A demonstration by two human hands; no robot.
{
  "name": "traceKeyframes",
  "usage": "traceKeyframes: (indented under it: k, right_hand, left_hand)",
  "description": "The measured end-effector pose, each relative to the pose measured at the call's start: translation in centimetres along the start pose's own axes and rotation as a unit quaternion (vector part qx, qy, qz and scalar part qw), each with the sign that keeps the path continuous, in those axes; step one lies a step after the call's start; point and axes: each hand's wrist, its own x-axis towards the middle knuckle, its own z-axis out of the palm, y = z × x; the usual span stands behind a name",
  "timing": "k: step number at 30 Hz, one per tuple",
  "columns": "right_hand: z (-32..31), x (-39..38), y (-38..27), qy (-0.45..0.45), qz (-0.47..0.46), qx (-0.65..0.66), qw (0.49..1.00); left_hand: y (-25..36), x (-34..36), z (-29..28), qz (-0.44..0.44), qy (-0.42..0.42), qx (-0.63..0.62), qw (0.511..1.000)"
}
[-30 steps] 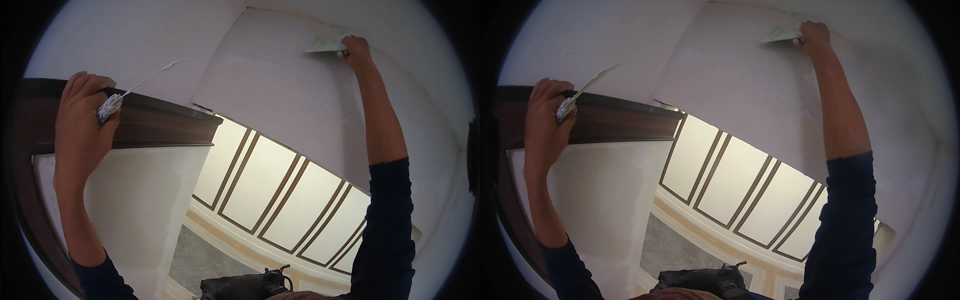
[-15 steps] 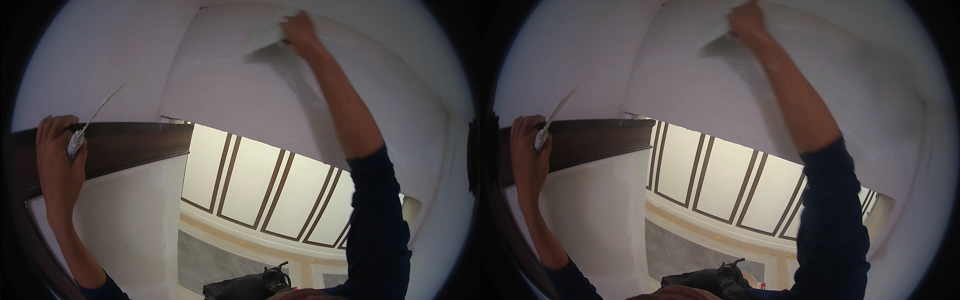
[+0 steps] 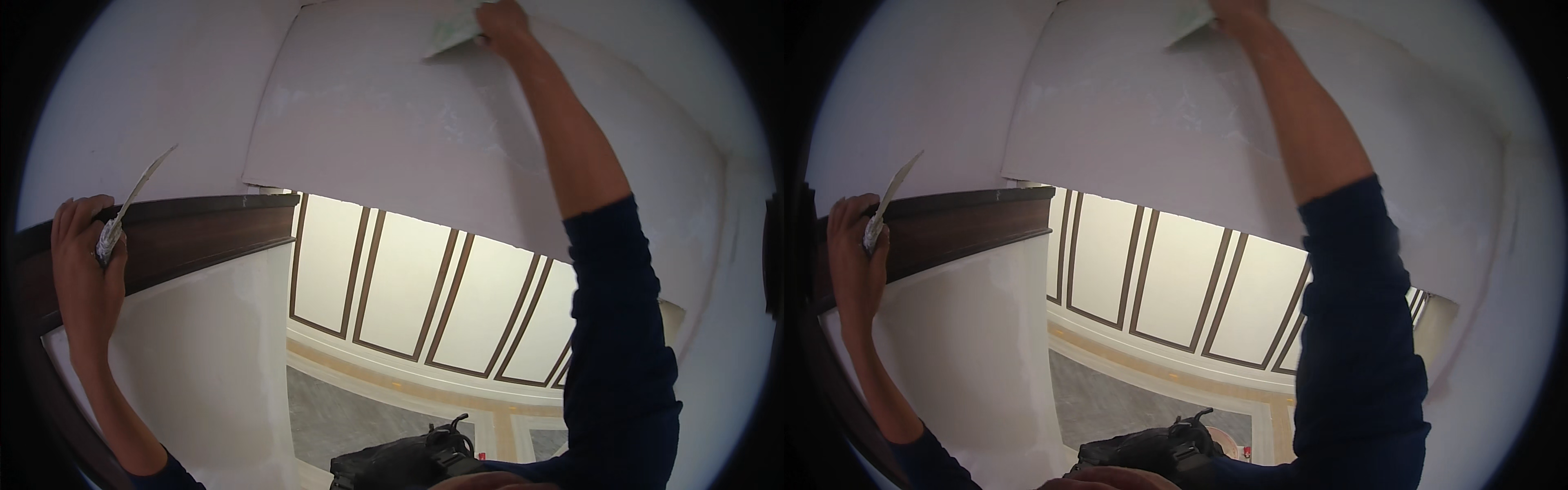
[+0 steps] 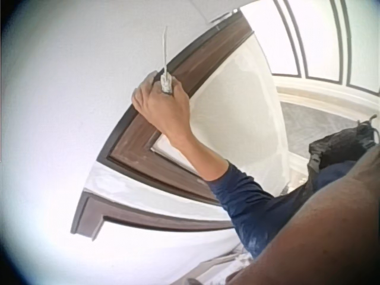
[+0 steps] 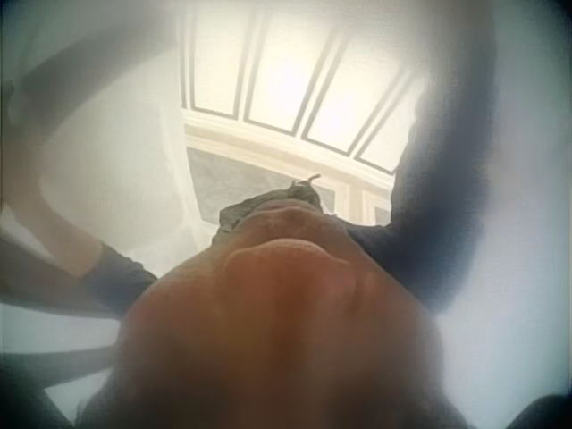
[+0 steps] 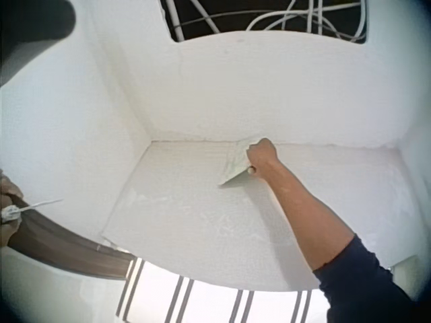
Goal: The person applies plaster to a curved ceiling surface using a trowel and a hawk. They repeatedly scoop plaster from the hawk and smooth it onto the ceiling, working along the edge of a decorative molding.
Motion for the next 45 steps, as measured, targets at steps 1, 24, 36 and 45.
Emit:
traceKeyframes:
  k: [1, 24, 36, 45]
  right_hand:
    - [2.0, -0.5, 1.7, 0.031, 0.005, 0.036, 0.999]
    - [-16.1, -12.4, 0.3, 0.022, 0.116, 0.181, 0.976]
    - [0.1, -17.3, 16.6, 0.074, 0.378, 0.044, 0.922]
    - [-6.3, 4.8, -4.9, 0.197, 0.259, 0.193, 0.926]
  left_hand:
    - [-0.1, 0.0, 0.0, 0.004, -0.003, 0.005, 1.0]
    - [-1.9, 0.7, 1.1, -0.05, 0.007, -0.061, 0.997]
    - [-3.3, 2.1, 1.2, -0.038, 0.026, -0.115, 0.992]
    - [-3.3, 1.8, 1.5, -0.011, 0.026, -0.039, 0.999]
